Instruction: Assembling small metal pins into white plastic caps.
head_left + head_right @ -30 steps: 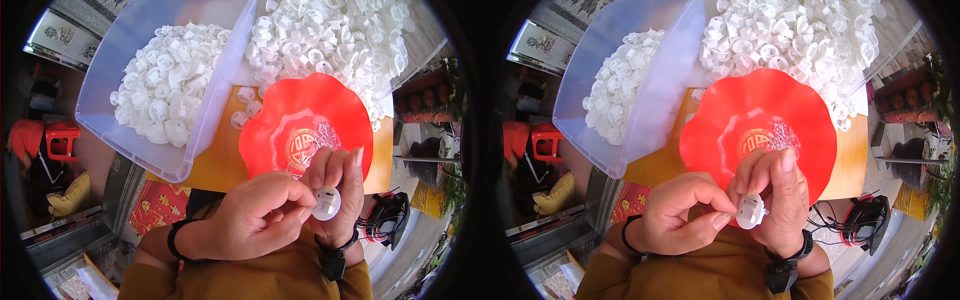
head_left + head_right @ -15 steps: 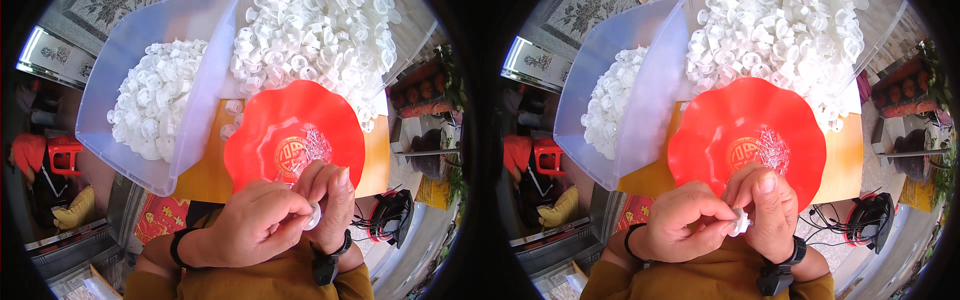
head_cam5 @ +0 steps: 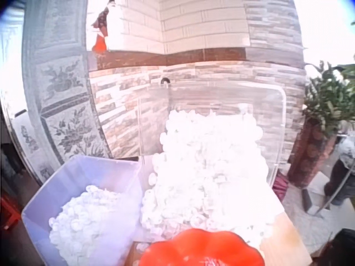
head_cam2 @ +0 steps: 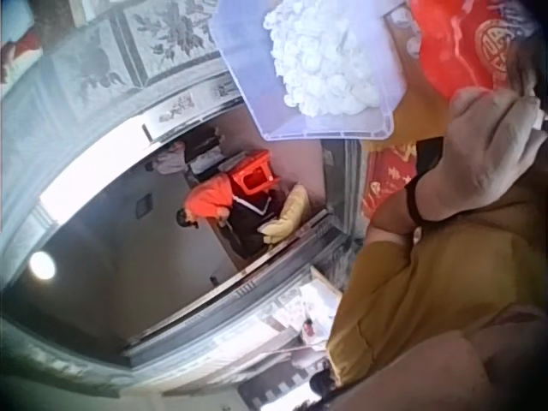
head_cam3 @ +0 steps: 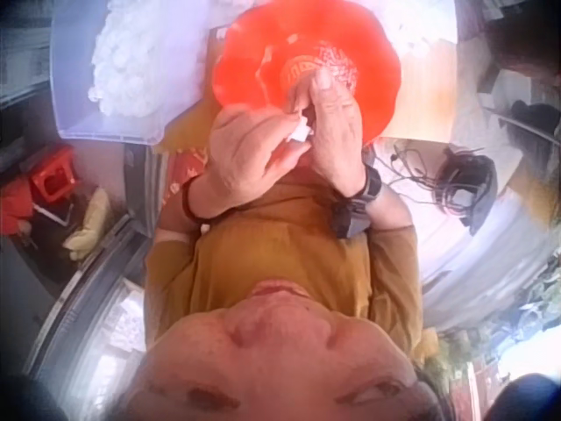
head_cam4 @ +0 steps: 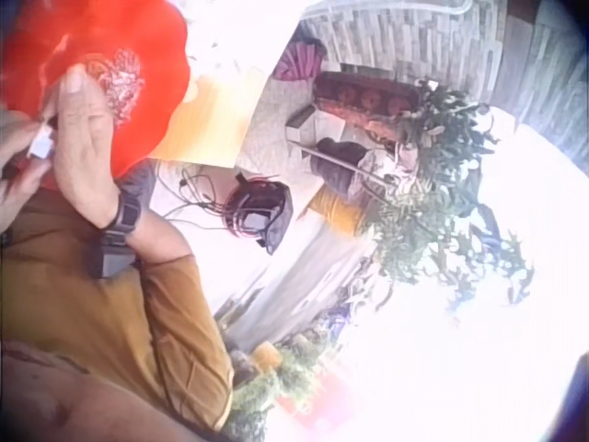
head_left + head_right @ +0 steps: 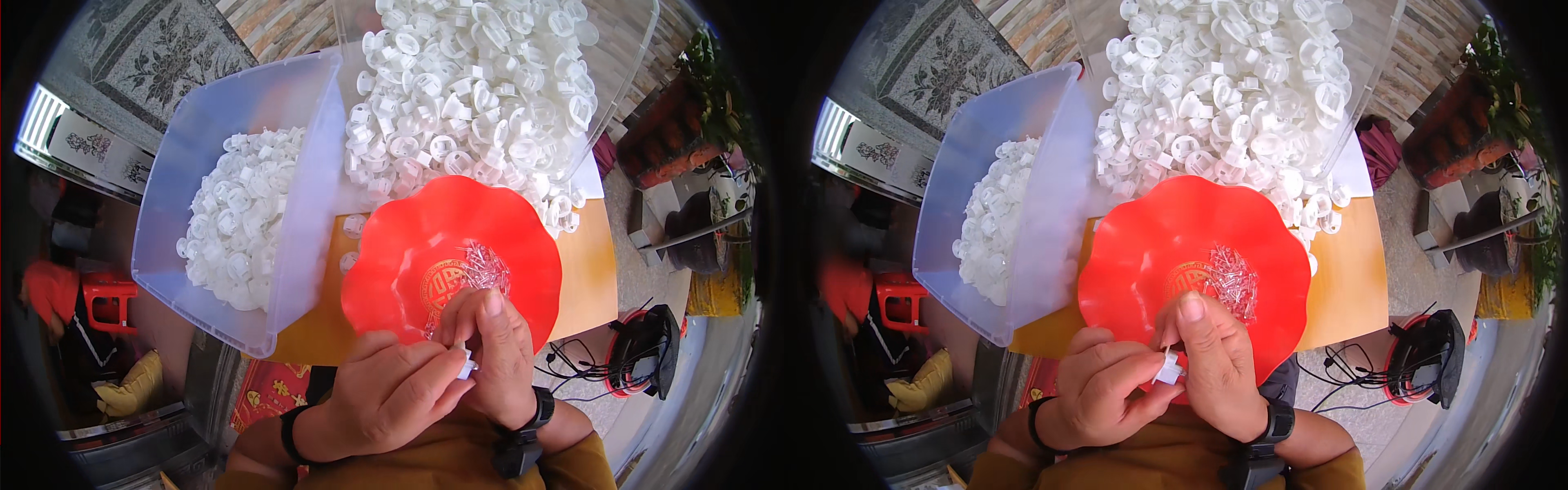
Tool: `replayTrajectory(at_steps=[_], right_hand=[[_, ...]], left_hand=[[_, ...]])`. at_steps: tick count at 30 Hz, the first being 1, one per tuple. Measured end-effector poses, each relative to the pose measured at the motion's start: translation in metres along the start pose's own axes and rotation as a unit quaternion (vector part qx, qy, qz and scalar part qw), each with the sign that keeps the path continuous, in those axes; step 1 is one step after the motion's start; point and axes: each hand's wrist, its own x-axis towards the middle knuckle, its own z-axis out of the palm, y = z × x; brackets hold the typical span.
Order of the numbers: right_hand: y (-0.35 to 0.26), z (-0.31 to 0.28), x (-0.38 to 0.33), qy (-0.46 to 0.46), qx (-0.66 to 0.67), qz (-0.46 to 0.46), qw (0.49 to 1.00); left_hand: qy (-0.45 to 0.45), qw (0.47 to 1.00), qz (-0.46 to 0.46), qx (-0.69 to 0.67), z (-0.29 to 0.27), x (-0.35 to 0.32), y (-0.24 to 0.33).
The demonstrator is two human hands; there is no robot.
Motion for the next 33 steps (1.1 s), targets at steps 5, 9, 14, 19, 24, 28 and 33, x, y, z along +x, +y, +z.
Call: replayTrajectory(at_steps=[5, 9, 14, 19, 24, 28, 33], right_hand=[[-0.001, -0.001, -0.003, -0.072, 0.068, -0.014, 0.995], [-0.018, -0.012, -0.004, -0.107, 0.03, -0.039, 0.993], [-0.045, -0.045, -0.008, 0.018, 0.024, -0.158, 0.987], [-0.039, -0.114, 0.004, 0.167, -0.051, -0.187, 0.967], [-0.015, -0.153, 0.015, 0.234, -0.396, -0.13, 0.878], [0.002, -0.156, 0.022, 0.166, -0.539, -0.173, 0.808], [0.003, -0.148, 0.024, 0.143, -0.595, -0.216, 0.761]], left_hand=[[0.013, 1.0, -0.017, -0.012, -0.01, 0.001, 0.005], [0.052, 0.987, -0.111, -0.105, -0.024, -0.007, 0.008], [0.31, 0.936, -0.162, -0.025, -0.077, 0.001, 0.0], [0.351, 0.892, -0.209, 0.193, -0.085, 0.026, -0.014], [0.043, 0.966, -0.051, 0.251, -0.054, 0.026, 0.024], [-0.193, 0.972, -0.033, 0.126, -0.006, 0.046, 0.005], [-0.339, 0.924, -0.089, 0.151, 0.031, 0.055, -0.016]])
